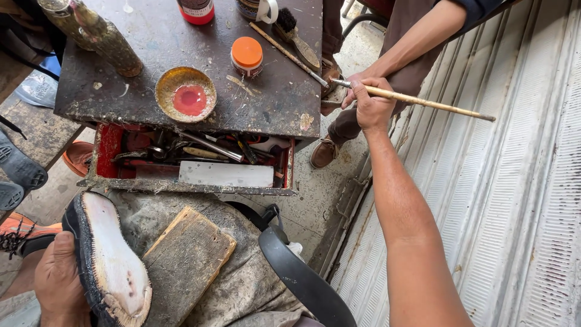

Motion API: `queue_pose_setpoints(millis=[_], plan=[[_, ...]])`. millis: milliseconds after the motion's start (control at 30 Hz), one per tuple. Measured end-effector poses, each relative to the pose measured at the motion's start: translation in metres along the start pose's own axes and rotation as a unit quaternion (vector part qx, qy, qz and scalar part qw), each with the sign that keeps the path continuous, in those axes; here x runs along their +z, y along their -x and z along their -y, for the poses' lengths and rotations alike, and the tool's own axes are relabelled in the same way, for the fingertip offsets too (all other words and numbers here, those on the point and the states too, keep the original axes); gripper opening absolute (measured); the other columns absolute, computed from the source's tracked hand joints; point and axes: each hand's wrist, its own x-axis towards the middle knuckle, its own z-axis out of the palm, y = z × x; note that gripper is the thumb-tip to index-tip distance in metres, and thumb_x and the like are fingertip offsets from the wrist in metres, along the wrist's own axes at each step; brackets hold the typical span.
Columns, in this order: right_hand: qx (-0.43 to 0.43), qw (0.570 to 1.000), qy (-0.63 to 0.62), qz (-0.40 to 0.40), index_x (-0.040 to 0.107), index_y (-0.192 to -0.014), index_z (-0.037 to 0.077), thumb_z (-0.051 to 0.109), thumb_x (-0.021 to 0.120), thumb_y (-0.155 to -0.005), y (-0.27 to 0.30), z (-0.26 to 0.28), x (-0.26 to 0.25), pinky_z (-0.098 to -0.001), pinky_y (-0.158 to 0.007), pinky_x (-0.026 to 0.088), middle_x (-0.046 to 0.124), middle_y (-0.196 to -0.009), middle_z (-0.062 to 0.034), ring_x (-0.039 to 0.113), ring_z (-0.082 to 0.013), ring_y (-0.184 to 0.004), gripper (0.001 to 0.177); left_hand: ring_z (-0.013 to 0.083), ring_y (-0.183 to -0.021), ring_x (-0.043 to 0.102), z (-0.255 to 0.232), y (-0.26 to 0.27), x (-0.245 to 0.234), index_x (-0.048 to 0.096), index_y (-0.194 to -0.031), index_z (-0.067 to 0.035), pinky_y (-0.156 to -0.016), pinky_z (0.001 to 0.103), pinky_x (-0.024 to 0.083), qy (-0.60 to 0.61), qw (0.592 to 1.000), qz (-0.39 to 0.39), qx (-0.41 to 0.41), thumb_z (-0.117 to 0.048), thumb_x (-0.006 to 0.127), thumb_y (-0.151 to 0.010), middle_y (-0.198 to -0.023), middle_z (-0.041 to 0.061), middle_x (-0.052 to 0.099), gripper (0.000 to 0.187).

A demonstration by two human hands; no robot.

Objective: The person is repairing a black shoe by applying a red substance to the sole and edges using a brush. They repeatedly dip the brush into a container of the substance and carefully apply it to the shoe, which is held in their left hand.

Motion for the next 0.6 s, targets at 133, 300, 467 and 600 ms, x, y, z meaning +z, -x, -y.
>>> queue_pose_setpoints(millis=[133, 300, 467, 600], plan=[[-0.002, 1.000, 0.026, 0.003, 0.057, -0.093, 0.005, 0.000, 0.071, -0.098, 0.009, 0.002, -0.003, -0.0376, -0.050, 0.057, 0.066, -0.063, -0.0183, 0.069, -0.0288, -0.052, 0.016, 0.0071, -0.082, 0.050, -0.006, 0.003, 0.003, 0.060, -0.108, -0.015, -0.067, 0.032, 0.042, -0.008, 1.000, -0.010, -0.001, -0.045, 0.047, -0.131, -0.093, -0.007, 0.055, 0.040], [-0.034, 0.984, 0.169, 0.039, 0.074, -0.087, 0.007, 0.002, 0.081, -0.089, 0.010, 0.001, -0.007, -0.0263, -0.072, 0.057, 0.071, -0.084, -0.0044, 0.068, -0.0149, -0.076, 0.009, 0.0071, -0.085, 0.053, -0.008, 0.006, 0.005, 0.063, -0.115, -0.013, -0.071, 0.031, 0.045, 0.013, 1.000, -0.010, -0.003, -0.042, 0.048, -0.130, -0.099, -0.006, 0.059, 0.036], [0.082, 0.981, 0.163, 0.068, 0.061, -0.078, 0.006, -0.007, 0.064, -0.093, -0.021, 0.039, 0.005, -0.0300, -0.040, 0.062, 0.072, -0.070, -0.0132, 0.075, -0.0237, -0.051, 0.019, 0.0079, -0.085, 0.055, -0.002, 0.005, 0.003, 0.062, -0.116, -0.010, -0.070, 0.028, 0.045, 0.012, 1.000, -0.002, 0.025, -0.044, 0.049, -0.129, -0.100, -0.002, 0.061, 0.038], [0.090, 0.857, 0.463, 0.206, 0.071, -0.092, 0.016, 0.015, 0.070, -0.085, -0.060, 0.002, -0.012, -0.0384, -0.067, 0.061, 0.072, -0.085, -0.0001, 0.066, -0.0150, -0.077, 0.007, 0.0124, -0.093, 0.059, -0.002, 0.005, 0.005, 0.061, -0.127, -0.006, -0.080, 0.030, 0.050, 0.016, 0.999, 0.009, 0.047, -0.041, 0.050, -0.129, -0.110, 0.002, 0.063, 0.037]])
